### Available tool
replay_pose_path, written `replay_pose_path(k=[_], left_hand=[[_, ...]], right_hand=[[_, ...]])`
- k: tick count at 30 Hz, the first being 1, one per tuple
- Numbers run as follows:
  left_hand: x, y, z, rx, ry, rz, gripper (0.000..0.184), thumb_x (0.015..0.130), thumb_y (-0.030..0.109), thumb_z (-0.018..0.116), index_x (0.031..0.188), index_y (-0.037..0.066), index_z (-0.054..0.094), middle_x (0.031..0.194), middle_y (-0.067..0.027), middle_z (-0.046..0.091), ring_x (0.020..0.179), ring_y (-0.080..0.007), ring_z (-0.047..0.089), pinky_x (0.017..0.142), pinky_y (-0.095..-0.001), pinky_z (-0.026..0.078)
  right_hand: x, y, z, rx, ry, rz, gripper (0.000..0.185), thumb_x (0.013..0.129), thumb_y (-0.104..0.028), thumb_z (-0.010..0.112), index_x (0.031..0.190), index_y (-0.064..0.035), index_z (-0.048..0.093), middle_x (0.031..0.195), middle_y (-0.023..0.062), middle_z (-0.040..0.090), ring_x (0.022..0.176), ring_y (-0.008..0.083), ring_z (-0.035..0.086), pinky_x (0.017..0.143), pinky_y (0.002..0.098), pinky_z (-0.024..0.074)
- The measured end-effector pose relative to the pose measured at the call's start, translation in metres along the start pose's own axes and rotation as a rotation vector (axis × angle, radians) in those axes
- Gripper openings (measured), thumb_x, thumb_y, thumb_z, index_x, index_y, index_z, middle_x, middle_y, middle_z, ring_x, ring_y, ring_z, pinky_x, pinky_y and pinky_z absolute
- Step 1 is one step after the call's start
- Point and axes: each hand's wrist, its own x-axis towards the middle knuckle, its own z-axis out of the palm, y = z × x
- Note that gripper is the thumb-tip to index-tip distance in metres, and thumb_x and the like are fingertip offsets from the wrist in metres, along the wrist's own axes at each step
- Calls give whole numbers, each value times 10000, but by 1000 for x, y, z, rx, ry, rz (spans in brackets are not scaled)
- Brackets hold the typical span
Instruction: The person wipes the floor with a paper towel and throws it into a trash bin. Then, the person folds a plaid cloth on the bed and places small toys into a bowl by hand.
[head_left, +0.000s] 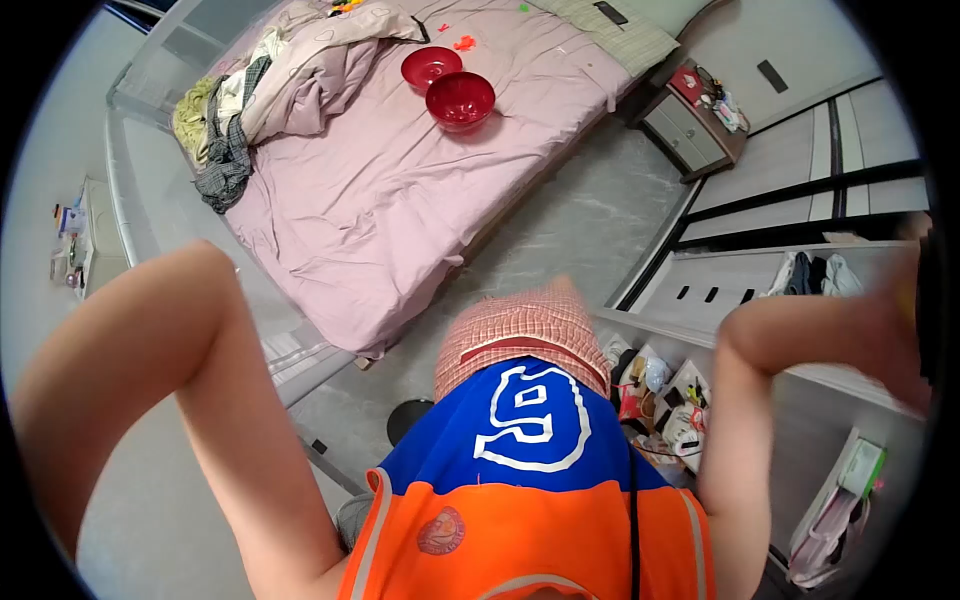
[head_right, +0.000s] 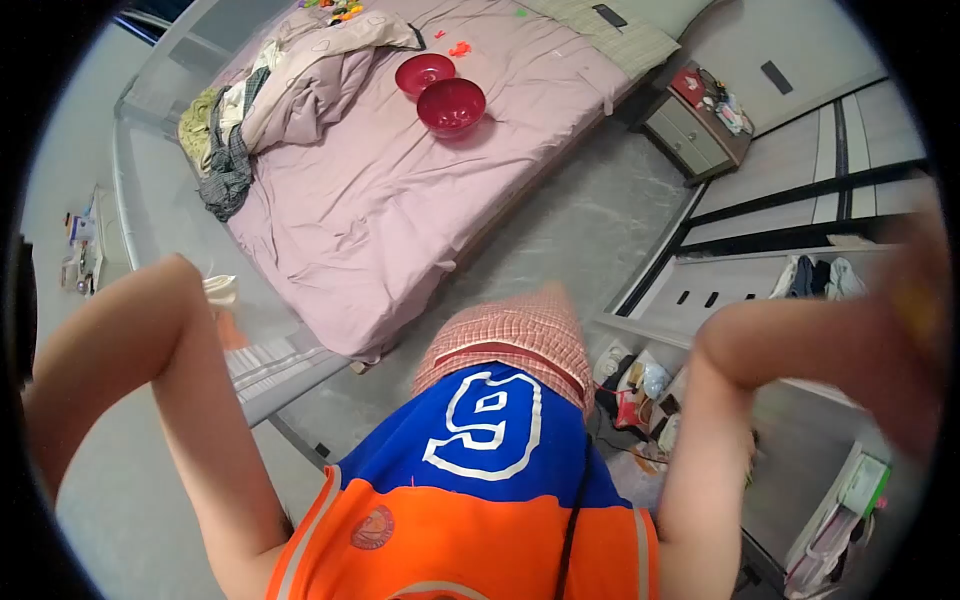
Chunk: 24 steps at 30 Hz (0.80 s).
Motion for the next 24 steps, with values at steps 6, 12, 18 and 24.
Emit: replay_pose_path(k=[6, 12, 18, 24], left_hand=[[11, -31, 32, -15, -214, -27, 241, 810, 57, 527, 1040, -8, 557, 880, -120, 596, 801, -211, 560, 723, -329, 451], [22, -53, 66, -46, -257, -20, 253, 807, 64, 535, 1050, -2, 557, 873, -112, 592, 786, -203, 551, 711, -321, 449], [51, -76, 134, -114, -258, 4, 265, 805, 71, 543, 1060, 4, 557, 867, -105, 588, 771, -194, 542, 699, -312, 447], [99, -91, 227, -163, -274, 36, 277, 802, 78, 551, 1071, 10, 556, 860, -98, 584, 756, -185, 533, 687, -304, 445]], right_hand=[[40, 17, 17, -381, -307, -58, 148, 828, -71, 490, 973, -76, 521, 780, 18, 466, 557, 66, 361, 419, 181, 258], [42, 33, -4, -465, -295, -57, 155, 834, -74, 494, 988, -68, 513, 757, 13, 456, 542, 66, 359, 416, 184, 263], [47, 42, -64, -537, -196, -21, 164, 840, -77, 498, 1002, -59, 505, 733, 9, 446, 526, 66, 357, 413, 187, 268], [51, 50, -154, -578, -61, 3, 174, 846, -79, 501, 1017, -51, 497, 709, 4, 436, 511, 66, 355, 410, 190, 274]])
